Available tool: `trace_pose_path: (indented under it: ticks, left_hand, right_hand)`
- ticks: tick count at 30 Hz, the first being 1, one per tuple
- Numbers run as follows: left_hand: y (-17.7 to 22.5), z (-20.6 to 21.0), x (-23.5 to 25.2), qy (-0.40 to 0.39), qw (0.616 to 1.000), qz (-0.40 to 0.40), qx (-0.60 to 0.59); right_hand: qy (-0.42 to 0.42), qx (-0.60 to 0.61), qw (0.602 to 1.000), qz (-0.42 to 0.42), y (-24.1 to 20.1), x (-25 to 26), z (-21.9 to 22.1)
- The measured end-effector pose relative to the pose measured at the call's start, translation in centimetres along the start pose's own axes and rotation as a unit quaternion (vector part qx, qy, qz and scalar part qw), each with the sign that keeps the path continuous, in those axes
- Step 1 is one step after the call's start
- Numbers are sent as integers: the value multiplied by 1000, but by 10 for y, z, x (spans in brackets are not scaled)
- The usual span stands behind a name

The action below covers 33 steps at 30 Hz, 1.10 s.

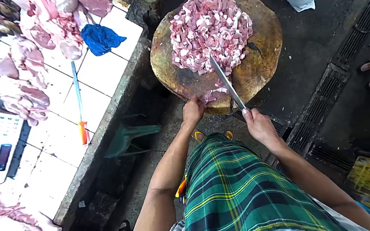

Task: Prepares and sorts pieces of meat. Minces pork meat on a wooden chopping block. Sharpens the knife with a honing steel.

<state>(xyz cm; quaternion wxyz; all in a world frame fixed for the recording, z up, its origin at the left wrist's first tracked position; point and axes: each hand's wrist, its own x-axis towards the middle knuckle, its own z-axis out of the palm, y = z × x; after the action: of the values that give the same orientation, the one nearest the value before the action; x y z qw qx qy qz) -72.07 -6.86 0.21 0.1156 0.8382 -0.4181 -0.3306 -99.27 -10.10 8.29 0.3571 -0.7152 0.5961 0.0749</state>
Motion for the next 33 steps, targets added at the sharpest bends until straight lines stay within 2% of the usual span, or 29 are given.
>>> trace_pose_path:
  ticks: [3, 6, 8, 10, 12, 14, 17, 20, 22, 24, 26, 28, 30, 33]
  left_hand:
    - [-4, 2, -1, 0, 998, -19, -54]
    - [-7, 6, -1, 27, 998, -8, -64]
    - [-12, 10, 1, 38, 998, -1, -49]
    - [-15, 13, 2, 46, 998, 9, -29]
    - [-18, 17, 3, 55, 998, 18, -17]
    - [-21, 18, 3, 61, 998, 24, -14]
    - [-21, 24, 3, 69, 997, 28, -14]
    - [-22, 26, 2, 74, 997, 26, -22]
    - [-23, 27, 1, 79, 996, 33, -24]
    - [-21, 26, 2, 80, 996, 28, -31]
    - [-24, 26, 0, 81, 996, 26, -33]
    - [-25, 26, 2, 83, 996, 27, -31]
    - [-24, 28, 2, 78, 996, 19, -24]
    - [-18, 19, -2, 63, 997, 6, -33]
  right_hand:
    - [80, 53, 992, -80, -12, -14, -8]
    - [126, 73, 976, -164, -17, -13, 11]
    - [80, 40, 987, -133, -8, -2, 31]
    - [-13, 5, 999, -46, 0, 12, 38]
    - [-33, -6, 999, -12, 0, 12, 30]
    - [2, 2, 999, -43, -11, 0, 15]
    - [113, 50, 981, -152, -28, -16, 9]
    - [108, 52, 975, -186, -24, -7, 25]
    - [20, 1, 993, -117, -5, 5, 38]
    - [-59, -21, 997, -33, 2, 13, 28]
    - [-54, -13, 998, -12, -4, 5, 13]
    - [0, 21, 999, -42, -15, -5, 3]
    - [58, 64, 990, -109, -23, -10, 6]
    - [68, 78, 979, -174, -19, 0, 32]
